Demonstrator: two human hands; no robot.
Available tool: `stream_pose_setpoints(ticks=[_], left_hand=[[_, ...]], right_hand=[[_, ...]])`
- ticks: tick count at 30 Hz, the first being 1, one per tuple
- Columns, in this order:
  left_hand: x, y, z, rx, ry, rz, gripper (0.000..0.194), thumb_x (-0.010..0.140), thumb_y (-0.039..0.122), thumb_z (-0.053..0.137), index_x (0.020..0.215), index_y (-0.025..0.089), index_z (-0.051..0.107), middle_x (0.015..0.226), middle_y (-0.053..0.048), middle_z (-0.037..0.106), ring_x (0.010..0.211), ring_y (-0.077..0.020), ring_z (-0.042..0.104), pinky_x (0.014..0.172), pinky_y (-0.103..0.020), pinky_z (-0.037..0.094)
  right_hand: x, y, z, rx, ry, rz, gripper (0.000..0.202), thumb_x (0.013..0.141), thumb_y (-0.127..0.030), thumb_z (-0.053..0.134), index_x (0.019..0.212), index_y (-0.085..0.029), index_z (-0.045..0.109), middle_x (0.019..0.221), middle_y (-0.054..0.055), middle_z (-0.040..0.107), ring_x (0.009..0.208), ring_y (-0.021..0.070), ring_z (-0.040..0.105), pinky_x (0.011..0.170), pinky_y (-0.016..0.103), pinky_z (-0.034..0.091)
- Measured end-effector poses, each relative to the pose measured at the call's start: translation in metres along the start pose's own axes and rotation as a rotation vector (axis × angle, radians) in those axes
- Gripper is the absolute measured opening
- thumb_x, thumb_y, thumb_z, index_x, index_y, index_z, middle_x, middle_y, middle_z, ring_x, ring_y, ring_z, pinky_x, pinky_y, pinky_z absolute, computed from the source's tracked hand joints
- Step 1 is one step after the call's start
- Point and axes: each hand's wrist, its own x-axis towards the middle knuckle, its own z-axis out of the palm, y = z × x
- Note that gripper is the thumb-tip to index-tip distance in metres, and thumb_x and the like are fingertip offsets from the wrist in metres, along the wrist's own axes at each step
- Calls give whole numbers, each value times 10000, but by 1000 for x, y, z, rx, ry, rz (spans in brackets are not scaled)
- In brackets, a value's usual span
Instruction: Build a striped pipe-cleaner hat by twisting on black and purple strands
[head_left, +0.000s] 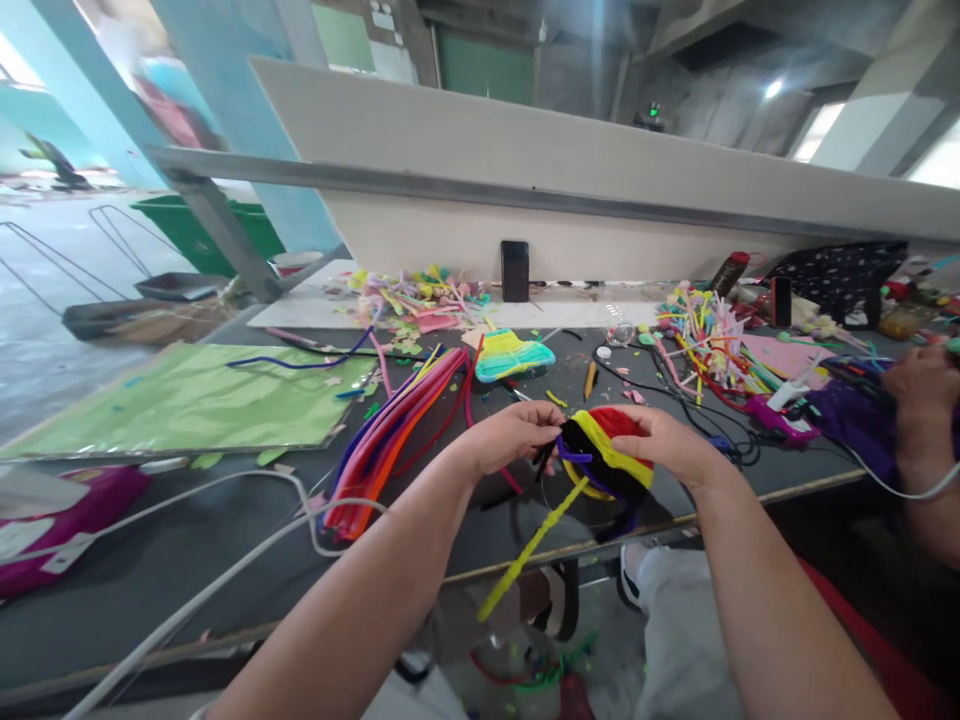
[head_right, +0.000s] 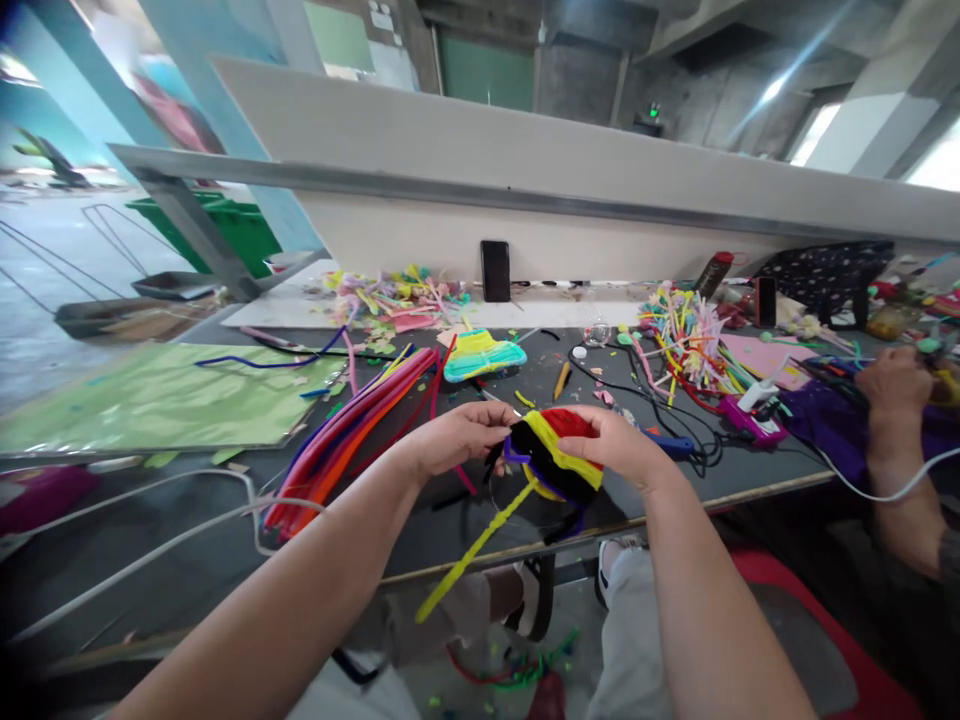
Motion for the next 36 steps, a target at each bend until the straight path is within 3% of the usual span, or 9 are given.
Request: stream_pose_setpoints(ticks=[4,6,13,16,21,27,36], left_hand=[[4,-6,1,35,24,-75,290,723,375,679,834,140,550,632,-7,601,496,-112,584,501,-213,419],[7,-9,1,29,45,-85,297,711,377,685,836,143,550,623,3,595,491,-109,582,501,-211,419],[12,-17,1,103,175,-67,211,776,303,598,906,148,537,596,11,595,500,-101,601,453,-167,347],[12,-15,-1,181,172,-55,189,783,215,548,959,147,533,598,4,609,511,-95,595,441,-158,312],[12,-14,-4,234,95,27,371,620,95,656,964,157,530,730,6,637,656,-118,610,628,-238,467],[19,-27,-5,404,287,125,133,719,230,622,802,162,545,664,12,604,610,-120,584,597,-236,458],[23,-31,4,263,433,147,182,745,319,610,717,168,513,599,48,520,516,-92,524,529,-233,490]], right_hand=[[9,-1,12,-460,133,-72,800,613,-326,776,1337,-272,439,1302,74,555,1176,251,528,1008,424,384],[13,0,17,-623,141,-90,820,605,-315,773,1346,-264,424,1326,83,529,1191,256,507,1012,427,369],[24,8,27,-885,151,-12,790,626,-377,739,1329,-204,424,1302,131,516,1172,270,497,952,391,391],[25,11,30,-945,164,1,752,640,-385,726,1312,-224,428,1256,122,527,1139,268,512,918,371,401],[25,10,34,-970,171,20,701,666,-397,704,1291,-242,427,1183,109,544,1085,260,534,865,344,417],[25,10,36,-992,192,47,724,657,-402,711,1302,-239,426,1238,120,522,1127,273,511,889,351,405],[26,11,38,-1016,191,59,747,662,-408,704,1321,-228,401,1239,129,521,1135,281,511,902,369,404]])
